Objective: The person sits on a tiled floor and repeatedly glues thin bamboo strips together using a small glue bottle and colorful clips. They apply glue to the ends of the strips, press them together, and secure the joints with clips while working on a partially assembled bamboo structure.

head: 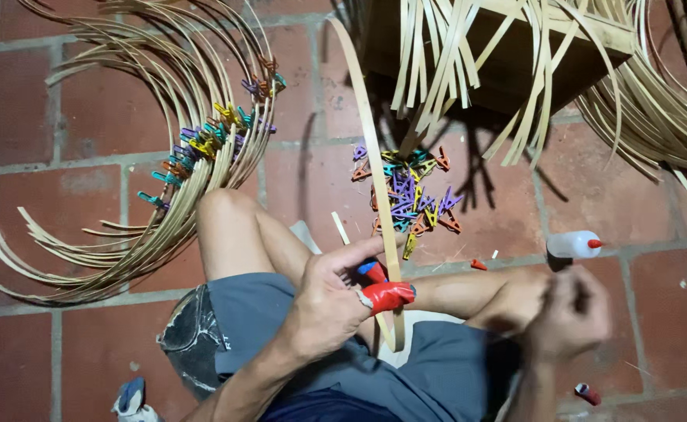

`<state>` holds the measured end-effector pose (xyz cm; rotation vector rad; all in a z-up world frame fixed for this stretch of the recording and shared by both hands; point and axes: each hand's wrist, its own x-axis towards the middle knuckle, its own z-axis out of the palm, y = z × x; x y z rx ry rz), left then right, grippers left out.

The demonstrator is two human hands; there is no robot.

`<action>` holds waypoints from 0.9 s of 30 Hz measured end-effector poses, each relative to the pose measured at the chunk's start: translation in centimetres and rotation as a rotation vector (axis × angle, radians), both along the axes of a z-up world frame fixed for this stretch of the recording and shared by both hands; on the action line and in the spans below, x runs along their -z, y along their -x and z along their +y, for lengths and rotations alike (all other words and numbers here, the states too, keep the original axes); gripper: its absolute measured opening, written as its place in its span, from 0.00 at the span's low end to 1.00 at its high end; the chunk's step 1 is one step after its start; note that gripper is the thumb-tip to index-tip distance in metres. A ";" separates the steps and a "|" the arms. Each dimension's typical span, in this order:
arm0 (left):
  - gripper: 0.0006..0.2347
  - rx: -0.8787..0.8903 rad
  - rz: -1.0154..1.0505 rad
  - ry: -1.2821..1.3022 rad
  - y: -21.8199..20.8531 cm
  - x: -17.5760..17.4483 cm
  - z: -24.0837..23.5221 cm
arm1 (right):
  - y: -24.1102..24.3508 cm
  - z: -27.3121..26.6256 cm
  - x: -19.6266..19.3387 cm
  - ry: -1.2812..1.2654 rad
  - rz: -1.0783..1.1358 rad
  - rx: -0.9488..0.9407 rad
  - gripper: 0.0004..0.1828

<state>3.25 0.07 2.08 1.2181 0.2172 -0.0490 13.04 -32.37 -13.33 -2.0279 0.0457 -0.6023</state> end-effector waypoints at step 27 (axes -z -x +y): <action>0.29 0.012 0.094 -0.115 0.2 -1.6 -1.9 | -4.8 -3.3 -5.8 0.031 0.053 -0.478 0.40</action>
